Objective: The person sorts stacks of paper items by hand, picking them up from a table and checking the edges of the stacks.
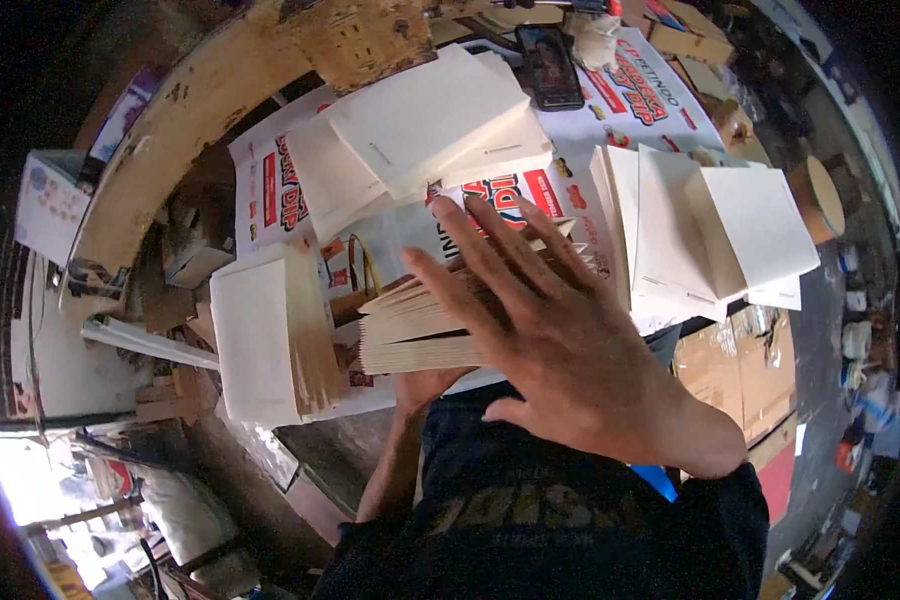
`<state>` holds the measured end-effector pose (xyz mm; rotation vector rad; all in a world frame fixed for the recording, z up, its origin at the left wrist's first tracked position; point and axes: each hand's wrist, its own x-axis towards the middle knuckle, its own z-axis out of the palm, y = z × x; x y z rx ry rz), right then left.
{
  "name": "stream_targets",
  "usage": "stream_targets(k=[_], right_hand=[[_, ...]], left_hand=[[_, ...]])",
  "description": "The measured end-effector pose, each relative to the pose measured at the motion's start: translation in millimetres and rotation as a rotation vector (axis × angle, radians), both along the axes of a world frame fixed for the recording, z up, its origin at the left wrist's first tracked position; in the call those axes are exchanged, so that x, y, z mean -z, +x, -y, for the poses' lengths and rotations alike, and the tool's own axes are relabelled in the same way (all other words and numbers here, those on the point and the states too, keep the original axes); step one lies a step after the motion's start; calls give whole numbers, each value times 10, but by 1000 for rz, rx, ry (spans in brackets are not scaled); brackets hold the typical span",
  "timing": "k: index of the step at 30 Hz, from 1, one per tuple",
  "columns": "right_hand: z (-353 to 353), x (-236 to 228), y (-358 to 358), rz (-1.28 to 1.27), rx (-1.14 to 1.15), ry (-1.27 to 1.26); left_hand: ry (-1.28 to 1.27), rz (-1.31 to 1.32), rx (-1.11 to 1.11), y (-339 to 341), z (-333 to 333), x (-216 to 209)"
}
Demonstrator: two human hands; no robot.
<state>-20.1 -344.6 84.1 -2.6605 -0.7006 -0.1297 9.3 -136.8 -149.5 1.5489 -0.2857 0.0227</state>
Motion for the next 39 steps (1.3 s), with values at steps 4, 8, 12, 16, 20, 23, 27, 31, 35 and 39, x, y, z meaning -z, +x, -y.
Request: stream_targets(k=[4, 8, 12, 16, 20, 23, 27, 31, 35, 39], right_hand=[[-15, -69, 37, 226, 156, -78], [49, 22, -82, 335, -1, -352], [132, 58, -288, 274, 7, -226], [396, 105, -428, -206, 124, 502], [459, 946, -699, -690, 328, 981], [372, 1989, -998, -918, 316, 1705], [497, 1434, -851, -1038, 327, 982], [482, 1186, -591, -694, 244, 843], [485, 1104, -279, -419, 276, 728], [532, 1857, -113, -116, 163, 651]], left_hand=[[-9, 8, -28, 30, -26, 9], [-49, -11, -47, 40, -14, -117], [43, 25, 13, 171, -401, -388], [276, 88, 225, -66, -864, -522], [-30, -773, 12, -731, -864, -551], [545, -746, 371, -605, -593, -774], [439, -775, 403, -506, -703, -874], [522, -334, 237, -313, -628, -1058], [798, -239, 120, 0, -706, -1022], [551, 260, 189, 212, -780, -560]])
